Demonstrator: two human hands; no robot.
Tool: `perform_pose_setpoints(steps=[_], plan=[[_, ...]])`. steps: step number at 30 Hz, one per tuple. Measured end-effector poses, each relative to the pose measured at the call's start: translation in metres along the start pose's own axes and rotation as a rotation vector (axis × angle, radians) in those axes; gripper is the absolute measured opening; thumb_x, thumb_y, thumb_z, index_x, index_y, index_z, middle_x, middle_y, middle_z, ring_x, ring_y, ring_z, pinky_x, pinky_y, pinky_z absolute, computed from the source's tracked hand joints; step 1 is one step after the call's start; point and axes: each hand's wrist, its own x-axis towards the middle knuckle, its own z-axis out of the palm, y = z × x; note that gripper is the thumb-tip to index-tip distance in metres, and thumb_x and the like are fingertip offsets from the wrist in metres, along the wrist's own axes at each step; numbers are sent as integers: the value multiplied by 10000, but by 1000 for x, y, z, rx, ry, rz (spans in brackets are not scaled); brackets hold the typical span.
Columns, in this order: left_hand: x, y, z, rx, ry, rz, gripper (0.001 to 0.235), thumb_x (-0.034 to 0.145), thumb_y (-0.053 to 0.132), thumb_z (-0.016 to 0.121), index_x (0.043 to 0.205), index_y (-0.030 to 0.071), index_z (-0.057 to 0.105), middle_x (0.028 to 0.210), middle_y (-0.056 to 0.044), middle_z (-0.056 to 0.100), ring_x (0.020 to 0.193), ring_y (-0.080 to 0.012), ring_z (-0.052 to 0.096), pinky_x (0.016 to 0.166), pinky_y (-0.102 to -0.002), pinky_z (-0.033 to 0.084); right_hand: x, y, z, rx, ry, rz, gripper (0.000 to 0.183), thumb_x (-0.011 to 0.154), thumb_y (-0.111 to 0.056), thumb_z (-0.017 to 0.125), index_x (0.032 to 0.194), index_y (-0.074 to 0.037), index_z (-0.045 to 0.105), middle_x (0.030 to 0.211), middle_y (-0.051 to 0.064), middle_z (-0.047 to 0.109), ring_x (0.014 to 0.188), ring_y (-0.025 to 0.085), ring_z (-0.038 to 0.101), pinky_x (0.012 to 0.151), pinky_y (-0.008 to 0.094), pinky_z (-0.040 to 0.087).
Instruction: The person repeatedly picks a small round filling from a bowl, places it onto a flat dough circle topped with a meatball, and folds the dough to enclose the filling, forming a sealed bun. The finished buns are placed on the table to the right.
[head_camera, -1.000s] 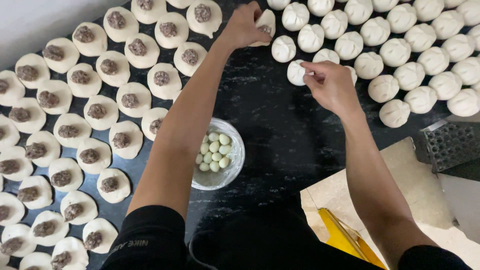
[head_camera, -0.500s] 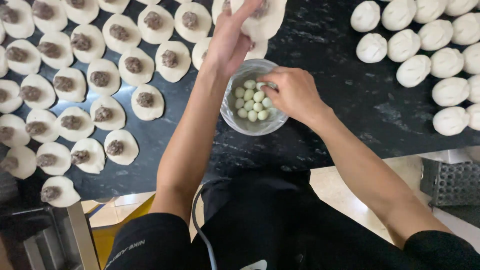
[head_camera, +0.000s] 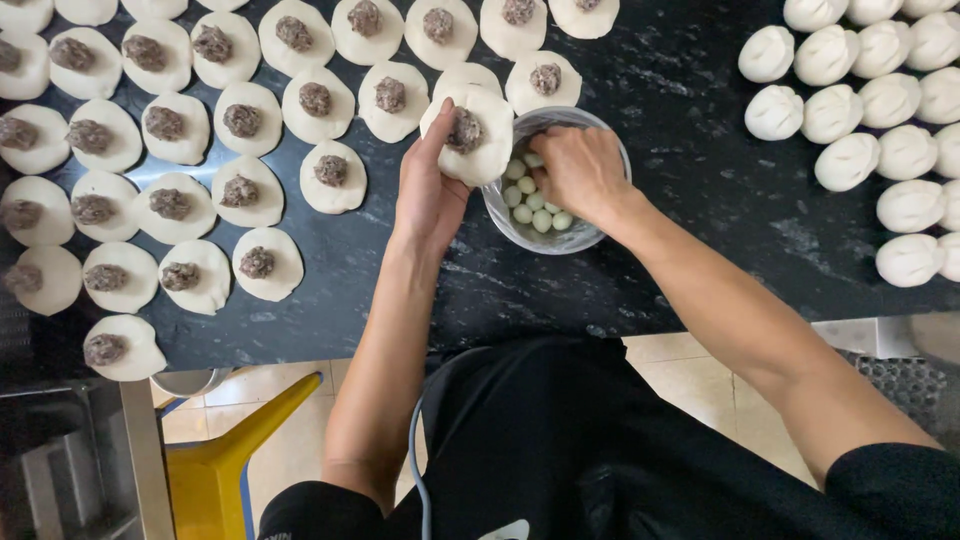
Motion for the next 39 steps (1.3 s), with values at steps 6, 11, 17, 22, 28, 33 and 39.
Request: perform_pose_setpoints(steps=[6,11,17,22,28,33,39], plan=[[1,-6,-3,34,41,-3,507,997,301,664,1314,-87,588,1237,-147,694,1099,-200,703,953,-358,584,-21,4,-42,319,127,-3,259,793,-206,775,1009,-64,791,961,112,749,736,304,727,677,431,583],[0,-13,5,117,12,57,492,988,287,708,1271,-105,618,1197,-153,714,1076,-184,707,939,-336,589,-38,16,-57,588,-31,74,290,795,-260,782,1049,-121,807,918,73,757,708,301,650,631,425,517],[-5,-19,25,185,-7,27,571,992,412,652,1262,-90,633,1159,-150,721,1031,-193,712,885,-335,589,-56,5,-68,274,303,-8,277,787,-137,844,1055,-87,797,954,50,741,707,188,629,644,314,512],[-14,-22,36,104,-101,-16,540,989,400,622,1267,-63,611,1172,-129,728,1073,-179,724,922,-317,603,-54,-13,-89,656,455,30,298,883,-77,854,1162,-65,750,1010,49,724,729,169,582,643,284,492],[-14,-46,40,236,-139,111,407,990,215,727,1289,-44,628,1141,-96,708,975,-115,671,806,-269,560,-43,-25,-93,385,588,-179,343,840,-49,872,1166,-83,770,1156,37,701,993,202,665,856,310,565],[-11,-55,39,241,-65,158,353,984,139,739,1252,-76,662,1102,-124,717,921,-135,677,768,-282,558,-48,-24,-96,445,498,-127,370,824,-67,887,1180,-105,794,1168,50,645,843,169,636,776,290,553],[-11,-36,49,49,-17,134,381,951,144,687,1254,-76,621,1157,-151,709,1015,-204,718,894,-353,604,-63,-9,-105,499,414,-150,353,922,-11,827,1256,-114,776,1143,46,651,899,154,658,775,283,542]])
